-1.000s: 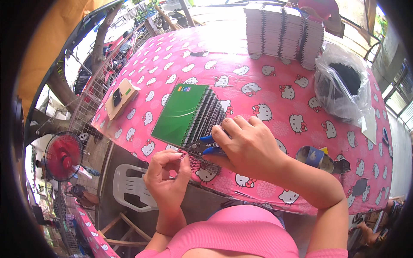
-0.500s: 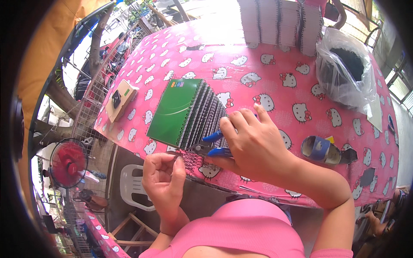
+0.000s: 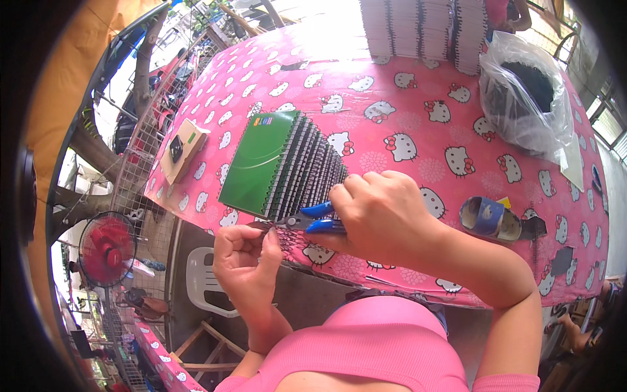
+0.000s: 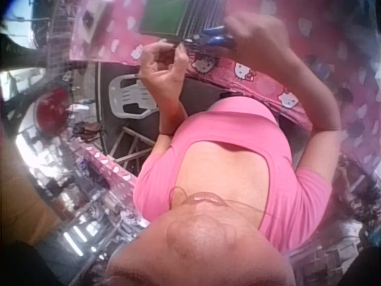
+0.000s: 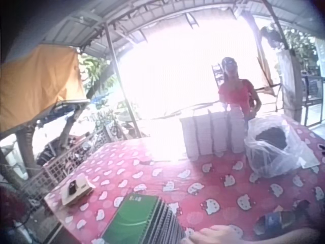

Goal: The person uses a blue clipping tool to trim the ends of metal spirals on a stack of green and black notebooks and then moves the stack aside on the table.

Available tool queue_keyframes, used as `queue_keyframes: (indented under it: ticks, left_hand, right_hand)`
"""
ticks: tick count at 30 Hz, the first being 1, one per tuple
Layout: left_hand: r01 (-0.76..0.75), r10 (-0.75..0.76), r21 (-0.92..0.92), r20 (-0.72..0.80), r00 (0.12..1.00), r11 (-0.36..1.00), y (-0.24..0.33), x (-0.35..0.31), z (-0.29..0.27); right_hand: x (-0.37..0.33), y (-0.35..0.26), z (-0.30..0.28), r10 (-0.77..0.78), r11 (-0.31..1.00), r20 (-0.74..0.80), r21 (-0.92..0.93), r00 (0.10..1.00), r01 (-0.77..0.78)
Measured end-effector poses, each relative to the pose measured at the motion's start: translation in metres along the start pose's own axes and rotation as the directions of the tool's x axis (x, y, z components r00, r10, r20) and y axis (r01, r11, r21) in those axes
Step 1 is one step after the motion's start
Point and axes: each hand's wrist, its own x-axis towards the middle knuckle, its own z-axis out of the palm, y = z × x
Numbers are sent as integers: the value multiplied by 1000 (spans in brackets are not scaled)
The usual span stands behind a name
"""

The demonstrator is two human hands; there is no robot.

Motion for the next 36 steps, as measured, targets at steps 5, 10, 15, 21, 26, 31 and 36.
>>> queue_keyframes:
  ticks: [5,10,15,21,26,31,36]
  left_hand:
    - [16,-16,-23,7,1000,1000,1,-2,2]
    - [8,-8,-10,-8,1000,1000,1,-1,1]
    - [6,-6,2,1,1000,1000,2,0,3]
    - [-9,9,49,3,1000,999,3,0,4]
    - [69,-69,-27,-16,997,997,-2,1,-1]
    - [86,-85,-33,15,996,996,1,-1,2]
    - [45,-45,18,39,998,999,-3,0,1]
  right_hand:
    - [3,2,0,-64,993,-151,-107,986,48]
    - [4,2,1,-74,993,-144,-100,987,60]
    - [3,0,-3,-92,988,-163,-135,982,70]
    - [5,-1,-3,89,996,224,-11,970,-88]
    - [-3,2,-3,102,994,179,27,979,-109]
    - [-1,7,6,-92,988,-189,-143,978,65]
    - [-2,-1,10,75,997,94,1,993,-76]
